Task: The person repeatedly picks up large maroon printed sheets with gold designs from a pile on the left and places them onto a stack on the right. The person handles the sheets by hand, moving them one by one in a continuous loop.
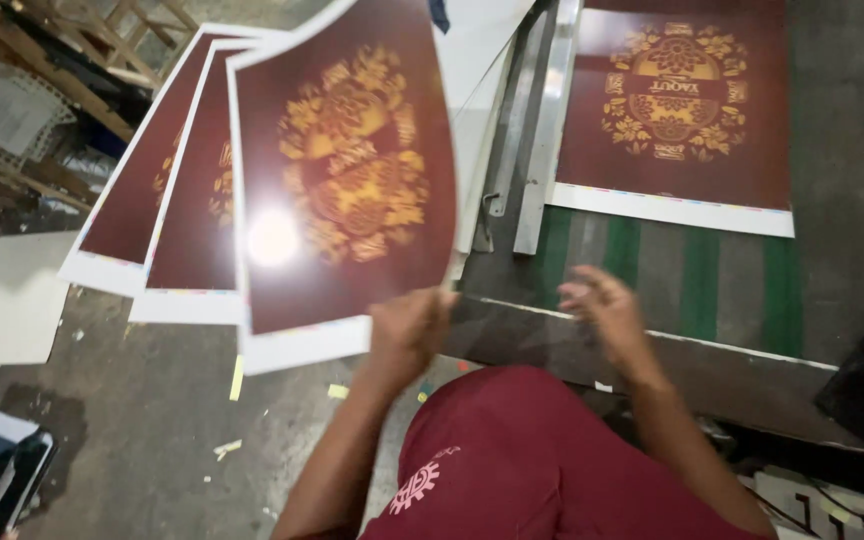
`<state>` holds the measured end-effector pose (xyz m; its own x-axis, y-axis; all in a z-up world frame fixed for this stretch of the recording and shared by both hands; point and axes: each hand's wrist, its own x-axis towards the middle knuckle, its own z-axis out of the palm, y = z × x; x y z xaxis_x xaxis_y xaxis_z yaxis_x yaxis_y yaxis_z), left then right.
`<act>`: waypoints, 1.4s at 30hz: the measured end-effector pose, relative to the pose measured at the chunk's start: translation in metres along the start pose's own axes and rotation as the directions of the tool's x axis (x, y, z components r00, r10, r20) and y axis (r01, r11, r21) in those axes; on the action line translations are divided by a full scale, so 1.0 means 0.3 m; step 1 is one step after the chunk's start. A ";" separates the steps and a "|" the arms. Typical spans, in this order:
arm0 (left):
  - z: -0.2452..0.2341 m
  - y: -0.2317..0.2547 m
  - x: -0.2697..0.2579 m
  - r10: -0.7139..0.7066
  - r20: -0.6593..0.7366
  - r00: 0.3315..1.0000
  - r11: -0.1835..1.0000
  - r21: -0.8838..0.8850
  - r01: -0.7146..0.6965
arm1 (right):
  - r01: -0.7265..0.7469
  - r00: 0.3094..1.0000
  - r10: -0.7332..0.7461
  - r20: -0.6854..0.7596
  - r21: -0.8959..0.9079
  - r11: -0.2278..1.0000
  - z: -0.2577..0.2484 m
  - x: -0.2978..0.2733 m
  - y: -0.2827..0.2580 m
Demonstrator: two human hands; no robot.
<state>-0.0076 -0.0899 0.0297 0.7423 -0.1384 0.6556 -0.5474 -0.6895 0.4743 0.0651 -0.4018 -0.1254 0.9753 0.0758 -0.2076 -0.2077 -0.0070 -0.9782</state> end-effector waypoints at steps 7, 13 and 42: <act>0.276 0.133 0.054 0.088 0.087 0.992 0.993 -0.089 -0.080 | 0.287 0.886 -0.124 0.446 -0.319 0.903 0.187 -0.066 0.105; 0.190 0.125 0.063 0.192 0.288 0.938 0.968 -0.213 -0.133 | 0.137 0.990 -0.139 -0.010 0.232 0.963 0.065 -0.051 0.158; -0.268 -0.310 -0.088 -0.299 0.165 0.940 0.822 0.545 0.166 | 0.134 0.821 -0.008 -0.571 0.179 0.975 -0.535 -0.226 0.307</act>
<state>-0.0074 0.0351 0.0156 0.9251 -0.0409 0.3776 -0.1160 -0.9771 0.1784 -0.0080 -0.5678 -0.2027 0.8453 -0.5072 -0.1677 -0.0853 0.1816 -0.9797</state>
